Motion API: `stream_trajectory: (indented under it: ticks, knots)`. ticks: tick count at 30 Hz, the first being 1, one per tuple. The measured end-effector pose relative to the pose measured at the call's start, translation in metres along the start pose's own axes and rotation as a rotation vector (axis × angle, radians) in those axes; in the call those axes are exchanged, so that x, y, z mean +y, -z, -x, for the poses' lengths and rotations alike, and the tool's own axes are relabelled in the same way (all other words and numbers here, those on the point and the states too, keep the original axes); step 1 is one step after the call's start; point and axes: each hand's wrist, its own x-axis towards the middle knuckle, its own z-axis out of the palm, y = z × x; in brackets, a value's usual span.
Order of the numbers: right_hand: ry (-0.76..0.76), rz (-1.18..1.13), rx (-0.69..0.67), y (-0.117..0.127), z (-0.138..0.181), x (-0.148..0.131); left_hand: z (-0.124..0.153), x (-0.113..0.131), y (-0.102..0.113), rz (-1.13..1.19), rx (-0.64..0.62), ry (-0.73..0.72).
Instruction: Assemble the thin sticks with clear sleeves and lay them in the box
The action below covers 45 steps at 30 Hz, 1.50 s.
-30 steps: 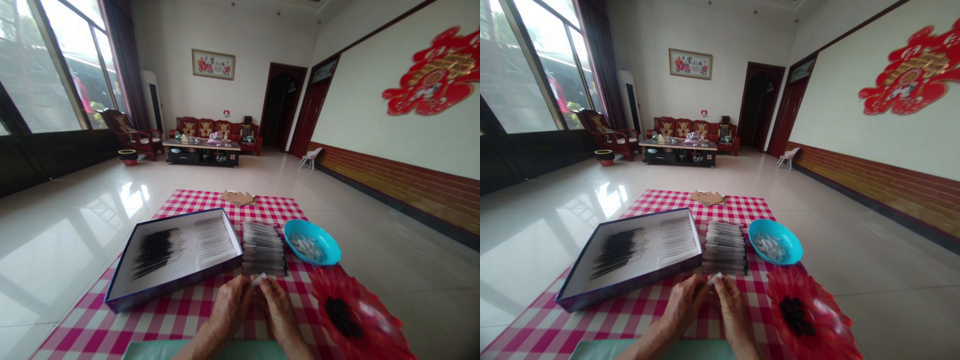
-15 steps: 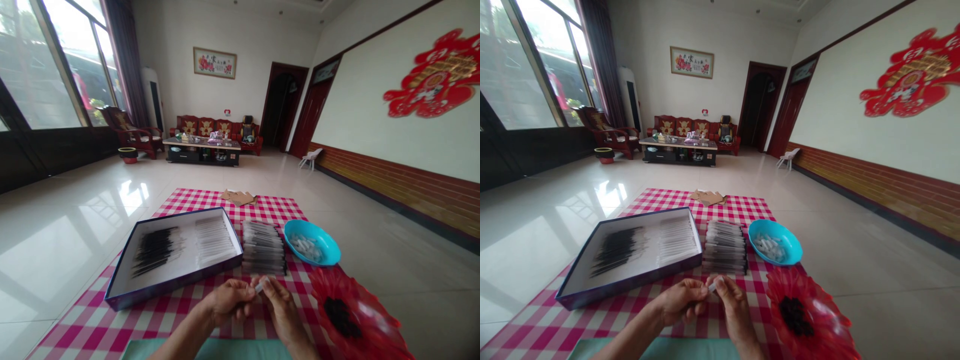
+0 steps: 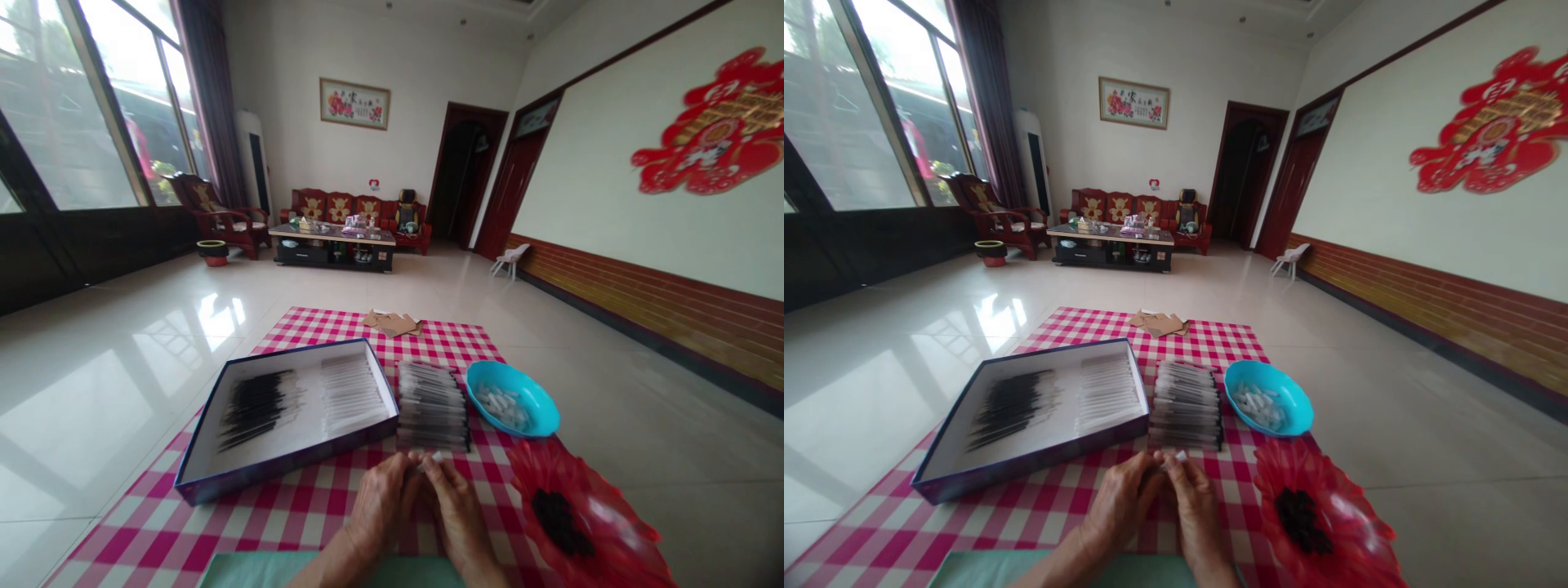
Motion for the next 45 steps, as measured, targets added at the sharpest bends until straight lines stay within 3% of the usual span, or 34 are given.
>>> stream_trajectory:
  ticks: [2,4,6,9,11,14,18,22,25,27,32,35,38,40,42,45]
  knots:
    - [0.031,0.042,0.064,-0.001,0.002,0.001,0.001,0.003,-0.001,0.02,0.001,-0.025]
    - [0.049,0.068,0.096,-0.002,0.004,-0.001,-0.002,0.008,0.0,0.159,-0.053,0.054]
    - [0.051,0.049,0.088,-0.003,0.006,-0.006,-0.006,0.011,0.005,0.425,-0.223,0.272]
    - [0.074,-0.122,0.06,-0.003,0.006,-0.02,-0.008,0.009,0.021,0.821,-0.622,0.719]
    - [0.083,-0.242,0.045,-0.003,0.004,-0.03,-0.004,0.003,0.03,0.957,-0.731,0.866]
    - [0.065,-0.259,-0.007,-0.003,0.003,-0.037,0.005,-0.009,0.034,1.0,-0.624,0.799]
    - [0.049,-0.065,-0.002,-0.01,0.008,-0.037,0.007,-0.025,0.028,1.027,-0.458,0.684]
    - [0.07,0.274,0.047,-0.006,0.006,-0.053,0.002,-0.034,0.024,1.059,-0.475,0.588]
    - [0.23,0.7,0.026,0.013,-0.011,-0.084,0.001,-0.037,0.024,1.059,-0.494,0.582]
    - [0.375,1.125,0.108,0.033,-0.031,-0.108,0.001,-0.038,0.024,1.065,-0.484,0.604]
    - [0.36,1.342,0.296,0.082,-0.082,-0.145,0.002,-0.034,0.025,1.062,-0.465,0.565]
    - [0.347,1.403,0.382,0.094,-0.095,-0.152,0.002,-0.032,0.024,1.071,-0.469,0.568]
    - [0.394,1.419,0.404,0.084,-0.086,-0.146,0.002,-0.033,0.025,1.094,-0.462,0.592]
    - [0.464,1.385,0.344,0.067,-0.069,-0.131,0.002,-0.033,0.025,1.099,-0.453,0.597]
    - [0.561,1.252,0.225,0.048,-0.045,-0.104,0.002,-0.033,0.026,1.103,-0.453,0.59]
    - [0.54,1.036,0.09,0.028,-0.008,-0.053,0.002,-0.033,0.026,1.124,-0.466,0.587]
